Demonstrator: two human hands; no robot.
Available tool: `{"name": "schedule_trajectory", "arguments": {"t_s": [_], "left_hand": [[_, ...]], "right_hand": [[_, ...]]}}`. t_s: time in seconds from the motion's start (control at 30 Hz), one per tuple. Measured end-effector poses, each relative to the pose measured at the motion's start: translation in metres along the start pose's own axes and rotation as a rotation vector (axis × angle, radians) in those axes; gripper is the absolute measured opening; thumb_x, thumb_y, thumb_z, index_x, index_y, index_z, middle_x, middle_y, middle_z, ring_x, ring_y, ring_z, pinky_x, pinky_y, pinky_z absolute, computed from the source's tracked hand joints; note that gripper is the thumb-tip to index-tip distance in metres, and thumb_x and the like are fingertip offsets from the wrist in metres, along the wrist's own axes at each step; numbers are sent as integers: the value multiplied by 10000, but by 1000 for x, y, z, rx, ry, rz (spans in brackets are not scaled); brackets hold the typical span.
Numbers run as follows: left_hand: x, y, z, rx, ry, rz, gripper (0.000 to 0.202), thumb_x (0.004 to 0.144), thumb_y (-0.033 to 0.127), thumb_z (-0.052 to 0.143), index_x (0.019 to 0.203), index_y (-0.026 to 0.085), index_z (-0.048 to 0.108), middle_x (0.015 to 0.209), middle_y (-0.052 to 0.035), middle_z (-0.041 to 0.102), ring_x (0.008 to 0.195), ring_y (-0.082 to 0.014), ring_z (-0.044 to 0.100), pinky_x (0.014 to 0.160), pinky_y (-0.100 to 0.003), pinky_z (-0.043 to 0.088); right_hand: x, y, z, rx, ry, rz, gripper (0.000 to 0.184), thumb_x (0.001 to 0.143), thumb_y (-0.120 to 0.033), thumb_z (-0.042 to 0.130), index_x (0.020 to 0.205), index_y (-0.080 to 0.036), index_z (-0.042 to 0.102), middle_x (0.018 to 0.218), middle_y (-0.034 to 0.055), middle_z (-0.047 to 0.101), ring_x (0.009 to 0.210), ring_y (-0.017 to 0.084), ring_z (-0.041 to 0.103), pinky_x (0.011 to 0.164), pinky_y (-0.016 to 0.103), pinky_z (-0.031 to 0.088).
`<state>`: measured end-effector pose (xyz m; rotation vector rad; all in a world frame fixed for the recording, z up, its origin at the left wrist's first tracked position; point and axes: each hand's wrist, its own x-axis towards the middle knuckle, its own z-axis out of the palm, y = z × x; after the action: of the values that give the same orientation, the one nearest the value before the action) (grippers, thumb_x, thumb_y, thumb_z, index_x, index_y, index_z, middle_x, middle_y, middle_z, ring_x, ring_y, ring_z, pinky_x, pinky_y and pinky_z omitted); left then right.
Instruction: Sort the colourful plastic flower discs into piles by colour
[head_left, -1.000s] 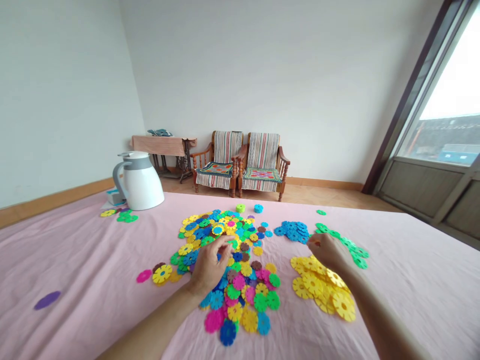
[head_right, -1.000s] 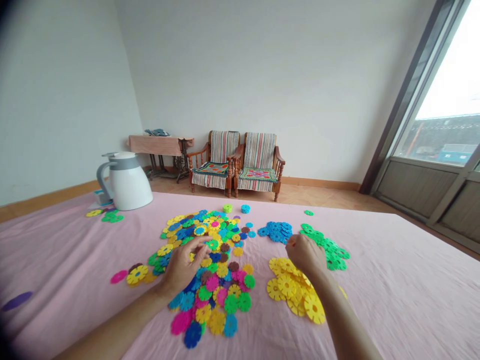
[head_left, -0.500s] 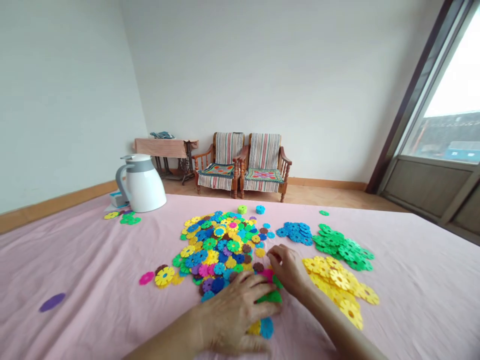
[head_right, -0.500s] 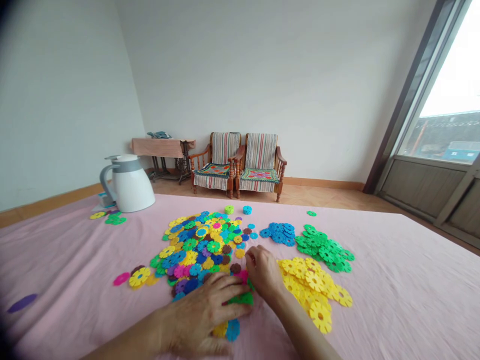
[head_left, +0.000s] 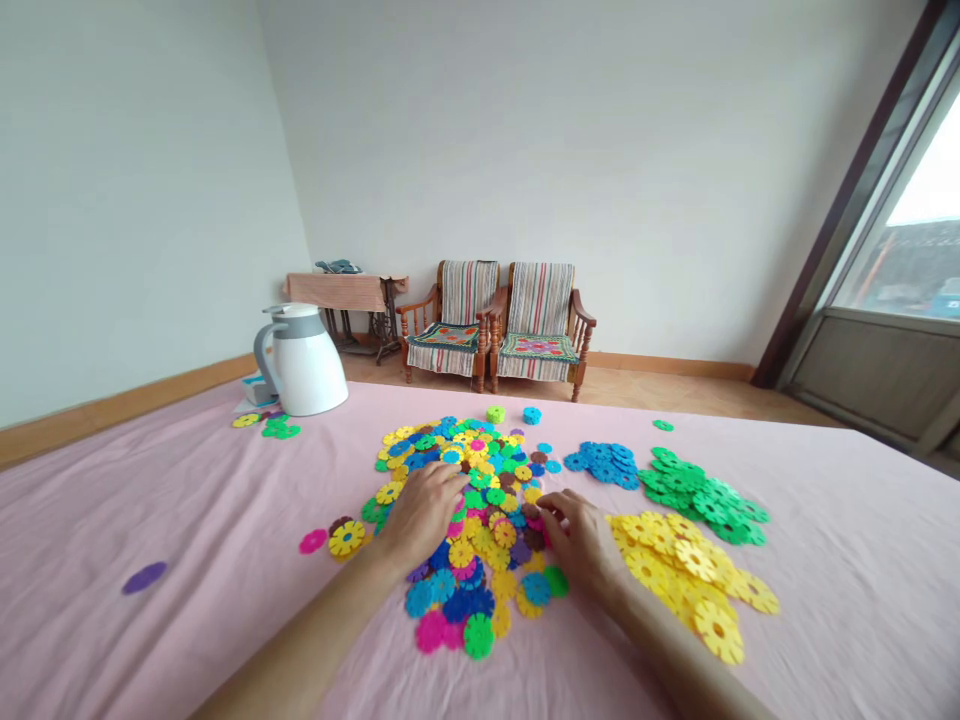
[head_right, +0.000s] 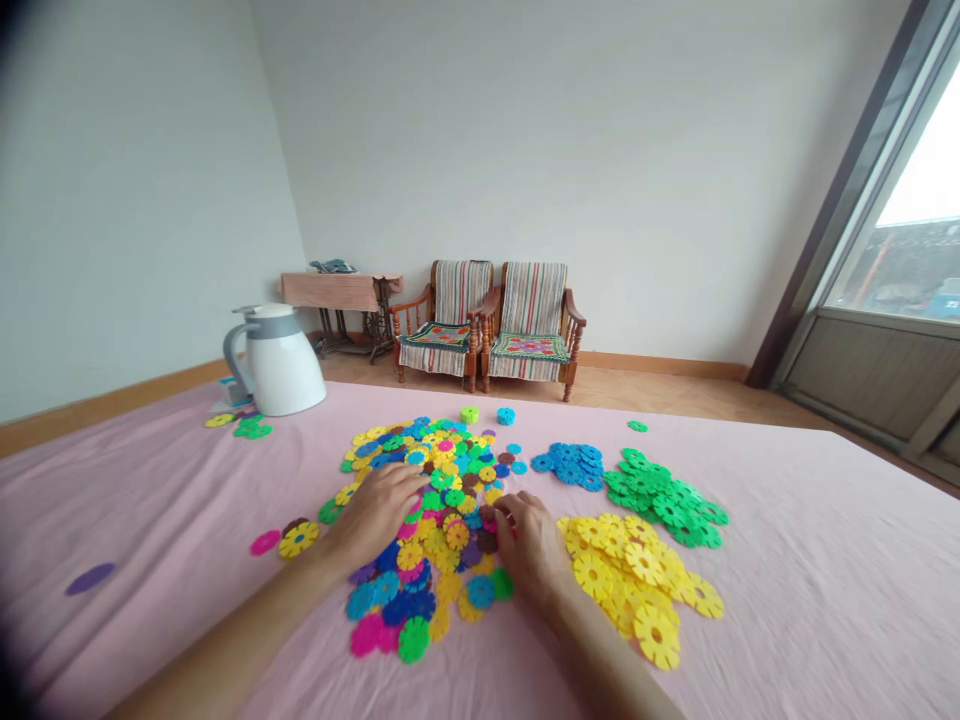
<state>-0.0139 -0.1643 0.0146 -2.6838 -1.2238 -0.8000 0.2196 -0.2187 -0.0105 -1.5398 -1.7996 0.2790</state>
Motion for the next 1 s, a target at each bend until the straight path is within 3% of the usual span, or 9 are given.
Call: {"name": "schedule_trajectory", "arguments": {"t_s": [0.27, 0.53, 0.63, 0.73, 0.83, 0.93, 1.0], "left_hand": [[-1, -12, 8, -45, 15, -15, 269, 848, 115, 480, 1027, 209, 659, 1014, -57, 669, 995, -213, 580, 898, -357, 458], [2, -3, 3, -51, 115, -42, 286, 872, 184, 480, 1130, 198, 604, 1125, -70, 638, 1063, -225, 558, 944, -407, 440], [1, 6, -3, -77, 153, -82, 321, 882, 223, 474, 1189, 185, 561, 1190, -82, 605, 1112, -220, 538, 975, -396, 429], [-8, 7, -20, -84, 119, -100, 365, 870, 247, 489, 1226, 187, 533, 1253, -89, 565, 1158, -229, 509, 999, -406, 409], [-24, -11, -46, -47, 28, -120, 362, 846, 213, 476, 1197, 197, 561, 1261, -86, 557, 1177, -237, 490, 1017, -414, 376], [-41, -44, -66, -36, -101, -222, 297, 801, 182, 474, 1051, 190, 635, 1086, -77, 645, 1050, -229, 567, 943, -371, 425], [-49, -64, -70, 2, -181, -306, 237, 744, 184, 519, 937, 178, 658, 998, -80, 655, 982, -240, 583, 896, -362, 436]], "right_hand": [[-3, -15, -3, 239, -66, -109, 287, 868, -223, 375, 959, -212, 647, 874, 34, 665, 774, 146, 607, 705, 243, 454], [-3, 1, 5, 198, 12, -57, 256, 846, -195, 378, 890, -197, 630, 850, 39, 655, 781, 162, 602, 722, 267, 446], [-3, 1, 7, 179, 4, -75, 251, 843, -183, 384, 888, -202, 631, 858, 36, 646, 784, 157, 594, 731, 269, 438], [-4, 1, 8, 156, 0, -81, 249, 849, -183, 383, 892, -203, 627, 844, 34, 631, 779, 152, 588, 729, 264, 436], [-4, 3, 10, 129, -2, -85, 246, 852, -180, 385, 892, -200, 628, 837, 35, 618, 784, 148, 582, 739, 261, 436], [-3, 4, 12, 98, -4, -83, 240, 848, -174, 396, 891, -196, 630, 835, 40, 611, 789, 150, 577, 742, 260, 437], [-3, 4, 13, 87, 1, -84, 234, 845, -170, 398, 889, -191, 628, 837, 44, 608, 790, 154, 576, 740, 263, 438]]}}
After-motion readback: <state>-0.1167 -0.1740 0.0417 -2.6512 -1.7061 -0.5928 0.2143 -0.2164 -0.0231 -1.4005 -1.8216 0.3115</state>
